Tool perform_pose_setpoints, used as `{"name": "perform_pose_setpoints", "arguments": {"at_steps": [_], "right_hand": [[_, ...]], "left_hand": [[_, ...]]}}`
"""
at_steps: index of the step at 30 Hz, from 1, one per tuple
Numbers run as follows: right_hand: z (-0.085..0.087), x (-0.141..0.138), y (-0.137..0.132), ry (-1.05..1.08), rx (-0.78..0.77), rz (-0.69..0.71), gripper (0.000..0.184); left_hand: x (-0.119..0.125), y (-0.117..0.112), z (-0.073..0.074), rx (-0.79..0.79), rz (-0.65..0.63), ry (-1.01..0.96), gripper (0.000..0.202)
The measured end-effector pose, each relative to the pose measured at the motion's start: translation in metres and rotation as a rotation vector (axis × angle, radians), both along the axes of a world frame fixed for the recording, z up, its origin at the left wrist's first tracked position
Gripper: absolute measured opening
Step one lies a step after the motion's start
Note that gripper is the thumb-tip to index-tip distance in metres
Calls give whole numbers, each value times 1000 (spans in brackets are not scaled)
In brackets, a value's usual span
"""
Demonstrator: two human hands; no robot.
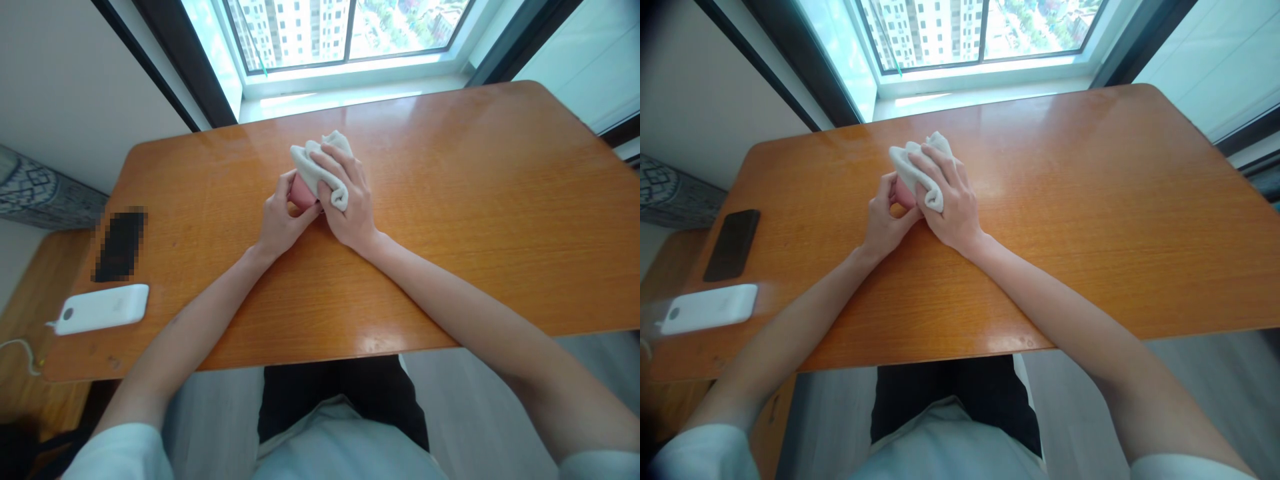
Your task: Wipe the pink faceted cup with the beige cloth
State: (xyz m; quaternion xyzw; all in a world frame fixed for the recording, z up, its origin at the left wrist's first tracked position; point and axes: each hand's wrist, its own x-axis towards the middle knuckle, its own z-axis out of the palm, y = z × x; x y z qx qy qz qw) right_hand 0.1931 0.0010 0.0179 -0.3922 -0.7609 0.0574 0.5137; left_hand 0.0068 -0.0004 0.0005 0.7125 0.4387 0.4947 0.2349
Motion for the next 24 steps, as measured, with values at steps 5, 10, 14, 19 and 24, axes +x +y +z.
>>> {"name": "perform_pose_setpoints", "arguments": {"at_steps": [5, 10, 14, 19, 24], "right_hand": [[-2, 2, 11, 110, -86, 22, 54], [-13, 1, 19, 373, -317, -82, 57], [-15, 2, 21, 464, -455, -127, 65], [-10, 2, 18, 467, -449, -107, 65], [-10, 3, 14, 322, -257, -40, 59]], "left_hand": [[0, 0, 4, 12, -29, -21, 68], [-1, 0, 2, 17, -12, -7, 71], [-2, -1, 1, 23, 0, 16, 73], [-2, 0, 0, 46, -6, 40, 75], [-3, 1, -1, 35, -7, 23, 80]]}}
